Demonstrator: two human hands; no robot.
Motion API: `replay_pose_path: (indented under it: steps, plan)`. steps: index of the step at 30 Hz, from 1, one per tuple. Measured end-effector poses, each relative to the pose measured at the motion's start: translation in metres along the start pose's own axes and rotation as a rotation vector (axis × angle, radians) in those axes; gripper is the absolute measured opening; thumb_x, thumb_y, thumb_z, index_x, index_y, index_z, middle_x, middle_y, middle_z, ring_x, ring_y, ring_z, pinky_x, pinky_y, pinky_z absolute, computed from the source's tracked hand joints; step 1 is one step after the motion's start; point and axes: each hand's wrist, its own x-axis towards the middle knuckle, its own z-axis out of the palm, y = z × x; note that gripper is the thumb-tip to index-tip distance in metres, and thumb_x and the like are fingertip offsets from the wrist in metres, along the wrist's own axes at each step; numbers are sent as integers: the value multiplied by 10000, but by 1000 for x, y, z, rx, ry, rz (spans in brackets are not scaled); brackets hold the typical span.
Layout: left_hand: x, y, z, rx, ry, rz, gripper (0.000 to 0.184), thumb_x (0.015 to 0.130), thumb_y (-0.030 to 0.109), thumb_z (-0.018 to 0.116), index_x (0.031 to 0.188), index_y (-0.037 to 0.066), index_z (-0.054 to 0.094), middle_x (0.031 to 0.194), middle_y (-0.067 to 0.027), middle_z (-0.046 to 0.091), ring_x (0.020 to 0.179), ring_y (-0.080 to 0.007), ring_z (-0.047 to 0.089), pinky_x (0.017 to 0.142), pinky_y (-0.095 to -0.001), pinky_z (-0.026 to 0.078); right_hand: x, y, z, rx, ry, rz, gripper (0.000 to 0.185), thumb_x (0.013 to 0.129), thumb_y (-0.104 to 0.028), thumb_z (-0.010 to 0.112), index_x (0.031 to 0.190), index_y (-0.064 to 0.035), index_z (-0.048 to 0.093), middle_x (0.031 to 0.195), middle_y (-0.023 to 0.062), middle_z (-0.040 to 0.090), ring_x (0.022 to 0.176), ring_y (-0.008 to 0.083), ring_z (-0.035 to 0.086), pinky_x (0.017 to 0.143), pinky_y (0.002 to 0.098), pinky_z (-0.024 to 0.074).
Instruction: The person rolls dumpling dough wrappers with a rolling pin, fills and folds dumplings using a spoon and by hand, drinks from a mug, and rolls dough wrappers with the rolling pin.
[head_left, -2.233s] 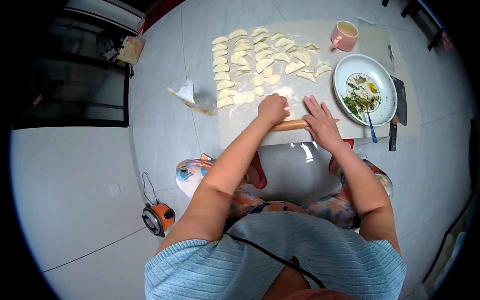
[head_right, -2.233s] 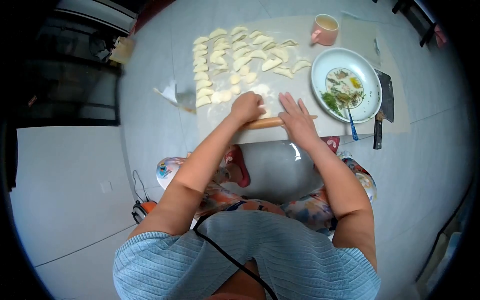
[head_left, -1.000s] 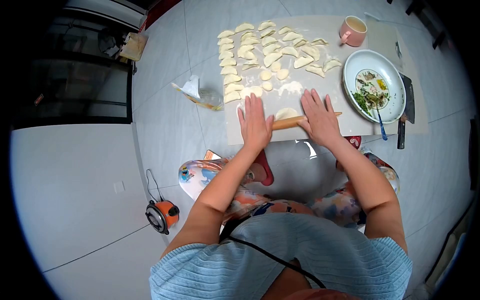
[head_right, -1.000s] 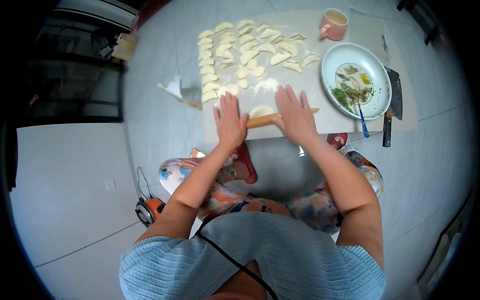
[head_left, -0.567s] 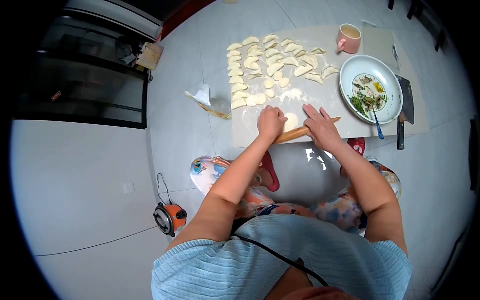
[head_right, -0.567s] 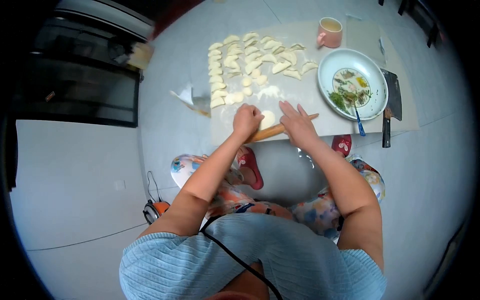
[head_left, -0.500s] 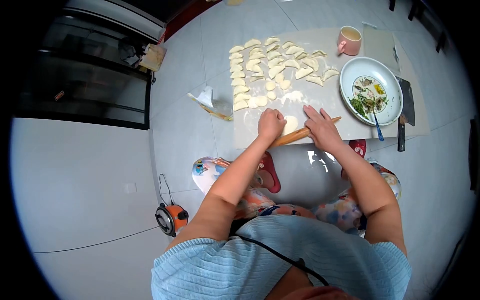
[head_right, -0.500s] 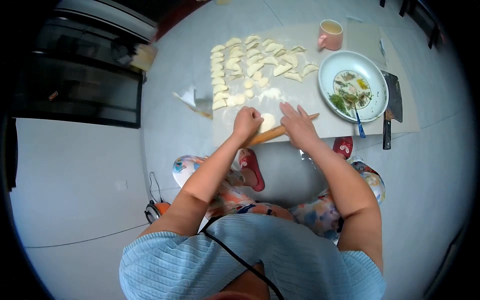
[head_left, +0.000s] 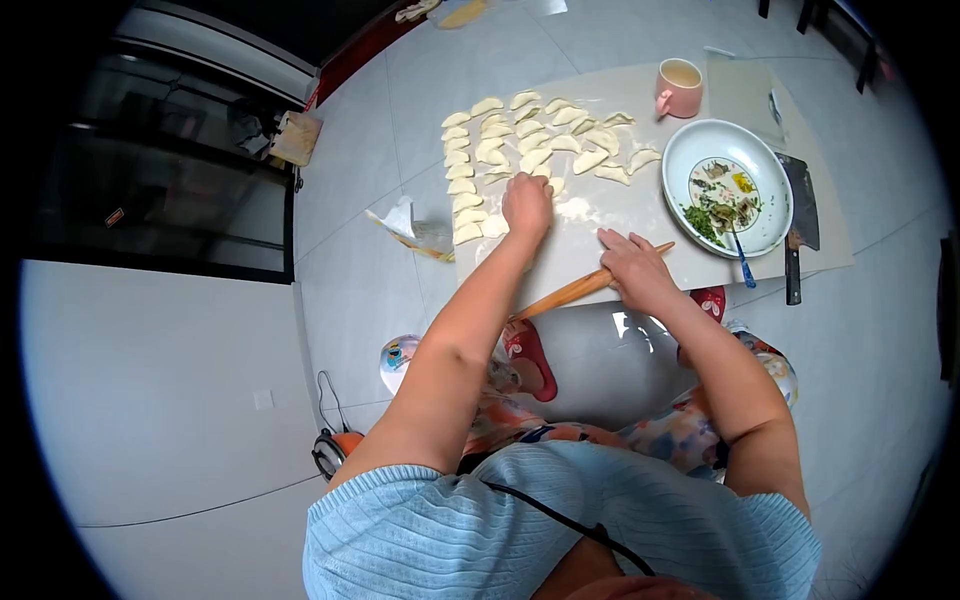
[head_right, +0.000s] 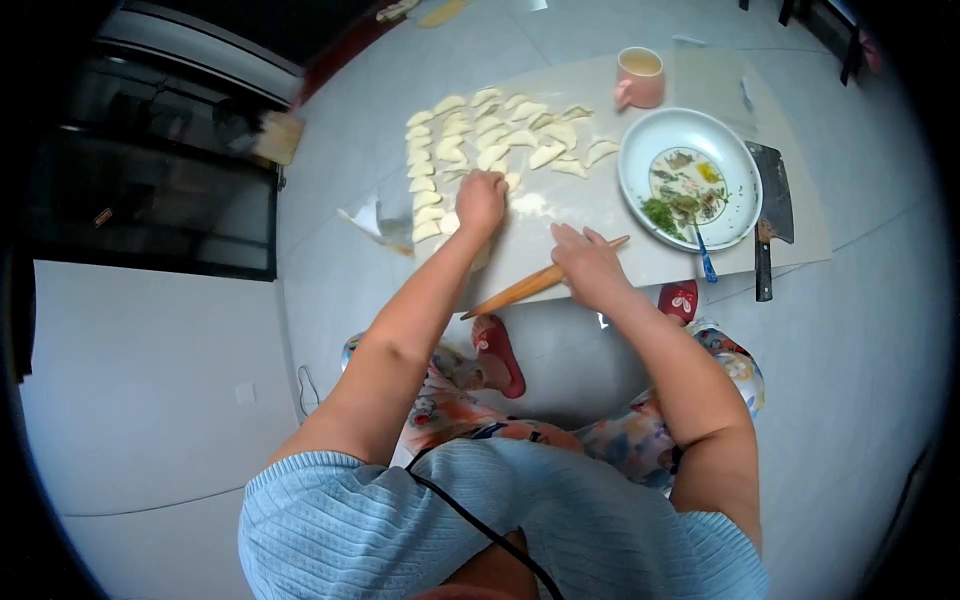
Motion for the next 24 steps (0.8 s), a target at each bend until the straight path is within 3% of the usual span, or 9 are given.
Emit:
replay_pose_path:
  steps: [3, 8, 10, 11, 13, 16, 19, 23, 24]
  plan:
    - [8, -1, 10, 11, 1, -60, 156, 789, 190, 647, 776, 41, 691, 926, -197, 630, 920, -377, 595, 796, -471, 485, -1, 1, -2, 1, -14, 10, 246, 737, -8, 686, 962, -29, 587, 1418, 180, 481, 1346, 305, 432, 1114, 467, 320]
    - [-11, 8, -8, -124, -207, -81, 171, 775, 140, 674, 917, 45, 677, 964, -185, 632, 921, -362, 605, 783, -434, 489, 0, 3, -7, -14, -44, 23, 279, 738, -13, 693, 998, -33, 594, 1411, 175, 487, 1338, 296, 441, 1113, 464, 319]
    - [-46, 12, -13, -275, -39, 207, 226, 776, 54, 670, 1000, 65, 642, 977, -158, 632, 956, -363, 579, 834, -456, 462, -1, 6, -8, -18, -53, 29, 291, 737, -14, 694, 1010, -32, 595, 1405, 174, 494, 1336, 293, 444, 1113, 463, 319]
    - [-64, 12, -15, -244, -66, 297, 321, 765, 25, 680, 1074, 74, 609, 976, -138, 634, 965, -353, 582, 830, -448, 460, -2, 6, -8, -23, -52, 34, 295, 734, -19, 700, 1010, -37, 598, 1396, 166, 504, 1333, 289, 447, 1110, 460, 321]
    - [-95, 14, -23, -234, -194, 409, 301, 759, 31, 699, 1049, 63, 623, 963, -126, 628, 965, -340, 581, 825, -446, 456, -5, 7, -9, -26, -63, 39, 298, 730, -23, 706, 1009, -41, 601, 1387, 159, 514, 1331, 284, 450, 1108, 458, 324]
    - [-123, 8, -28, -419, -179, 444, 193, 816, 41, 659, 1008, 43, 637, 968, -133, 628, 927, -328, 588, 818, -426, 467, -10, 10, -14, 54, -77, 71, 257, 752, -51, 709, 971, -67, 577, 1341, 148, 566, 1310, 298, 480, 1089, 474, 352]
    - [-136, -5, -38, -372, 33, 239, 176, 827, 59, 648, 1002, 47, 637, 1010, -115, 638, 994, -325, 580, 862, -421, 449, -9, 9, -18, 72, -63, 87, 262, 754, -54, 715, 975, -69, 576, 1347, 140, 563, 1315, 292, 476, 1092, 476, 349]
    - [-149, -22, -48, -156, 93, 105, 213, 858, 105, 630, 1062, 45, 626, 1098, -110, 633, 1050, -321, 567, 902, -439, 430, 6, 16, -6, 65, -88, 78, 294, 801, -117, 696, 1075, -53, 610, 1427, 142, 478, 1378, 292, 389, 1131, 471, 288]
    - [-151, -29, -50, -146, 1, 51, 257, 866, 116, 627, 1112, 39, 612, 1166, -116, 620, 1107, -319, 551, 949, -446, 411, 11, 13, -5, 62, -91, 73, 294, 801, -117, 696, 1075, -53, 610, 1427, 142, 478, 1378, 292, 389, 1131, 471, 288]
